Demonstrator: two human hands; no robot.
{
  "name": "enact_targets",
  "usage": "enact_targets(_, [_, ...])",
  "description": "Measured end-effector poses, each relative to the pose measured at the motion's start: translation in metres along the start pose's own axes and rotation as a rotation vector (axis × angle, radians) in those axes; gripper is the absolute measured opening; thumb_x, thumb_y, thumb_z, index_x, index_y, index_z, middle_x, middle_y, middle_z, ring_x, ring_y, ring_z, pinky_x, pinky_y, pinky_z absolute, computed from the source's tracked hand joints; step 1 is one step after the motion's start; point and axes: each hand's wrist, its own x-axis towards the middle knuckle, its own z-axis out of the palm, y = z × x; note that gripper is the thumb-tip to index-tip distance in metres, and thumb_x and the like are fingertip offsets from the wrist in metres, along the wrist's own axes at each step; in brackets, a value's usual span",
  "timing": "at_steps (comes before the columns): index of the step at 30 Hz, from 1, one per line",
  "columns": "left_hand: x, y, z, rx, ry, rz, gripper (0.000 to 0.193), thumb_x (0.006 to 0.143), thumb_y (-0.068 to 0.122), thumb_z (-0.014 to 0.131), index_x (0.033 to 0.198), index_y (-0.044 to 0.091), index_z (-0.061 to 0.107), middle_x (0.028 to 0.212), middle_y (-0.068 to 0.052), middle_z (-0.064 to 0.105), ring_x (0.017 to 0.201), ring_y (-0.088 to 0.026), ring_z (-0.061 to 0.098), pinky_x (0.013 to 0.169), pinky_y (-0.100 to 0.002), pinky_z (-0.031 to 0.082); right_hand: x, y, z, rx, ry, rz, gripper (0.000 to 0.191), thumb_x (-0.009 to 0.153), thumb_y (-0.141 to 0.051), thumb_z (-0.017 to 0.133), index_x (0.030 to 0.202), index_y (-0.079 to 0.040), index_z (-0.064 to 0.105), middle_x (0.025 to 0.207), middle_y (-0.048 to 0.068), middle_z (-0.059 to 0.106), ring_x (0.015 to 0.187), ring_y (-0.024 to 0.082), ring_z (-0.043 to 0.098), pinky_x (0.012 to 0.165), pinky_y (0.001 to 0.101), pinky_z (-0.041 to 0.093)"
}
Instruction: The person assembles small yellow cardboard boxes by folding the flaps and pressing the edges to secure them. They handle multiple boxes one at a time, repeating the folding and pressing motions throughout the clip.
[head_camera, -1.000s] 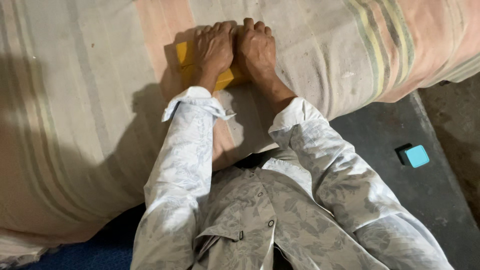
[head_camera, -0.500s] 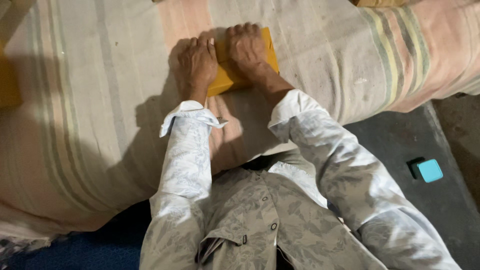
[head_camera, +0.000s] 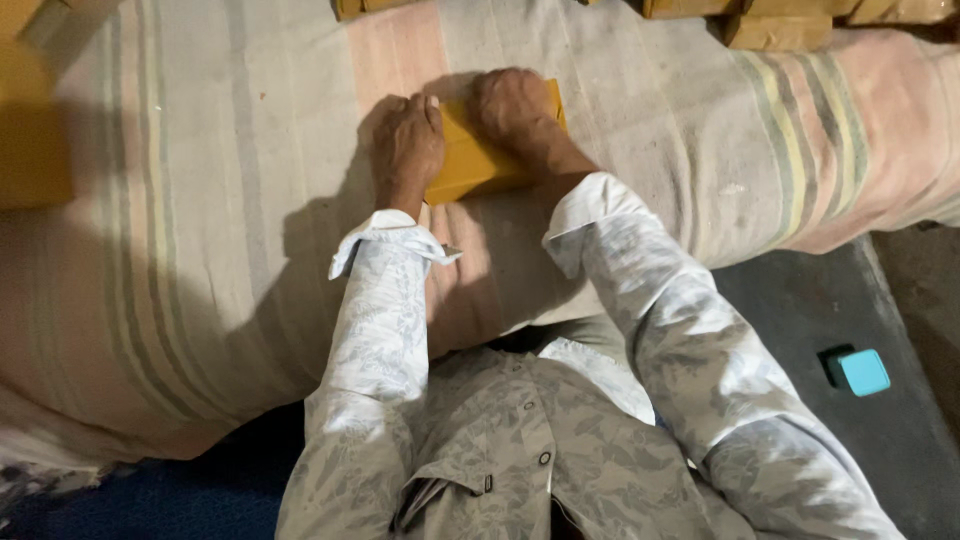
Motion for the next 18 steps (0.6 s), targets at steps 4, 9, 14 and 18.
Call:
enact_targets(4, [-0.002, 0.004, -0.004, 0.015, 0.015, -0.009, 0.036, 0.109, 0.034, 0.044, 0.106, 0.005, 0.066, 0.103, -0.023, 0.070, 0.099, -0.043, 0.064, 0.090, -0.055, 0.049, -0.024, 0.034, 0.002, -0.231, 0.168, 0.033, 0.032, 0.094, -0.031, 0.058, 0.101, -0.002, 0.071, 0.088, 0.019, 0.071, 0.079, 0.033, 0.069, 0.063, 0.0476, 0.054])
enact_targets(9, [-0.006, 0.012, -0.007, 0.051, -0.032, -0.031, 0.033, 0.108, 0.035, 0.045, 0.114, 0.009, 0.065, 0.118, -0.020, 0.065, 0.108, -0.041, 0.062, 0.092, -0.055, 0.050, -0.050, 0.018, -0.009, -0.162, 0.120, 0.178, 0.043, 0.112, -0.035, 0.049, 0.124, 0.005, 0.062, 0.119, 0.028, 0.063, 0.110, 0.042, 0.058, 0.092, 0.0593, 0.045])
enact_targets(14, [-0.015, 0.012, 0.001, -0.041, 0.015, 0.294, 0.043, 0.105, 0.028, 0.050, 0.146, 0.017, 0.057, 0.148, -0.014, 0.053, 0.135, -0.039, 0.046, 0.110, -0.053, 0.044, -0.055, -0.023, -0.033, -0.068, -0.115, 0.186, 0.070, 0.103, -0.054, 0.032, 0.154, -0.005, 0.033, 0.159, 0.026, 0.034, 0.149, 0.045, 0.024, 0.111, 0.0707, 0.017])
enact_targets(18, [-0.038, 0.002, -0.004, -0.003, -0.074, 0.380, 0.052, 0.109, 0.031, 0.054, 0.159, 0.019, 0.045, 0.164, -0.016, 0.034, 0.150, -0.042, 0.023, 0.120, -0.057, 0.028, -0.077, -0.018, -0.049, -0.048, -0.124, 0.016, 0.083, 0.100, -0.072, 0.036, 0.162, -0.018, 0.026, 0.165, 0.022, 0.024, 0.153, 0.042, 0.017, 0.118, 0.0707, 0.013])
